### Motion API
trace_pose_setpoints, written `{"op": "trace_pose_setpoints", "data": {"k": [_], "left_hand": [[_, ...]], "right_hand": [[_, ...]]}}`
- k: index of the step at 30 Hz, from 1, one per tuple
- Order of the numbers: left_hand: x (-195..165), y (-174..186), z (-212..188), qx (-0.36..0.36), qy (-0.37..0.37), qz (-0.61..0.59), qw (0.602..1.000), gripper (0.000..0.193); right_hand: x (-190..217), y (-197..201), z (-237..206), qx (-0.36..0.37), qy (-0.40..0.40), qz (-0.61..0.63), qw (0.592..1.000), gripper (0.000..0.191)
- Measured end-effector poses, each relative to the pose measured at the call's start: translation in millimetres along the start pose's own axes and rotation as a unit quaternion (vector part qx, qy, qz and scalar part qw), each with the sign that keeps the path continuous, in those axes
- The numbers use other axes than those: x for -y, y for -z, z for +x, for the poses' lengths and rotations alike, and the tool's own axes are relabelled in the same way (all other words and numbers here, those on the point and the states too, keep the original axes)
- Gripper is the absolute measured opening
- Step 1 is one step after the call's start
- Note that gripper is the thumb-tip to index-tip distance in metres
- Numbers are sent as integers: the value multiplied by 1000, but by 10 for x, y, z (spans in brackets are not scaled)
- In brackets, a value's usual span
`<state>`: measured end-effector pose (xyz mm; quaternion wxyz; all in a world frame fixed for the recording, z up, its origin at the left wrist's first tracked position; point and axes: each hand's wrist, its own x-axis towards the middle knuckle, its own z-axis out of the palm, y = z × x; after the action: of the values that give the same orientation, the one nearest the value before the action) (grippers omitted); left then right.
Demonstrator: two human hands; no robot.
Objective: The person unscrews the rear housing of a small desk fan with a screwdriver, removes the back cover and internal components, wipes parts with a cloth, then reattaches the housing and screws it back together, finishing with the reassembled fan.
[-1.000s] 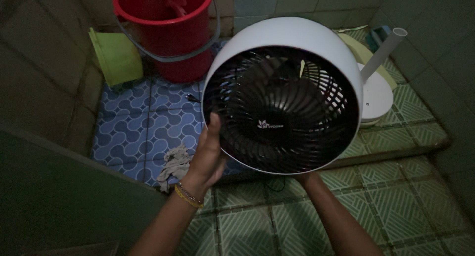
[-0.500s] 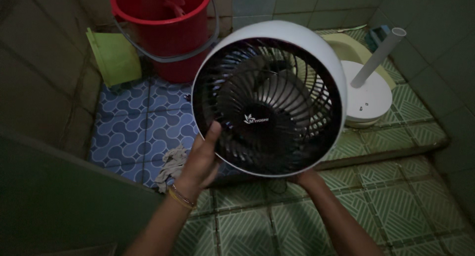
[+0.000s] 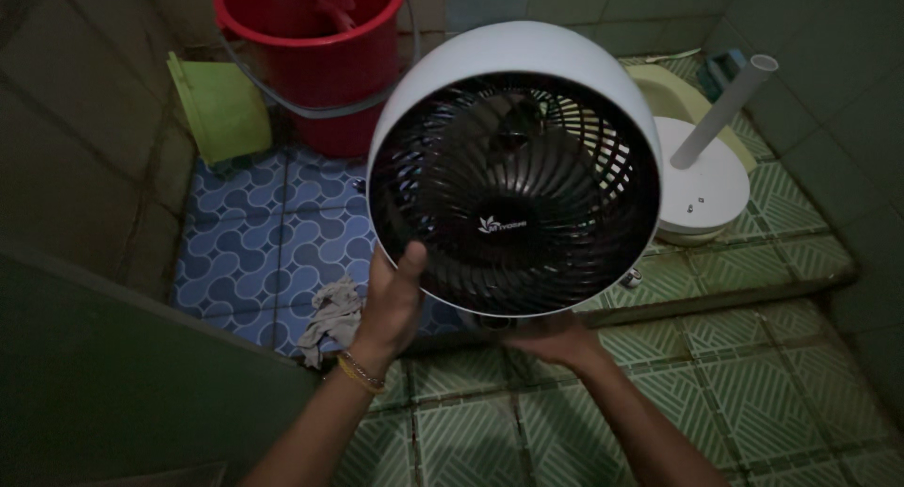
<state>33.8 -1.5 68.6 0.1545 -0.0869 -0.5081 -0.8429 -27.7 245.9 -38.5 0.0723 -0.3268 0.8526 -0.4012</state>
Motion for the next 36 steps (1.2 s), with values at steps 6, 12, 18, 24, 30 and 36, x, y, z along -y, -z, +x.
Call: {"op": "trace_pose_setpoints", "data": {"k": [6,12,18,24,30,36], "left_hand": [[24,41,-21,-12,-26,94,995,79],[158,93,-3,14,26,1,1000,88],[330,303,102,45,85,-54,994,96],[446,414,82,61,79,-36,994,96],[490,418,111,-18,116,-84,990,85],[545,450,171,-77,146,-147,975,65]], "right_hand": [[3,32,-14,7,-2,56,998,71],[-311,-83,72,42,48,-156,986,55],[-529,-109,50,-88,30,-195,976,53],[-583,-161,60,-14,-26,-117,993,66],[-400,-183,126,-9,-26,35,999,93],[11,-60,168,-22,-52,98,994,109]]}}
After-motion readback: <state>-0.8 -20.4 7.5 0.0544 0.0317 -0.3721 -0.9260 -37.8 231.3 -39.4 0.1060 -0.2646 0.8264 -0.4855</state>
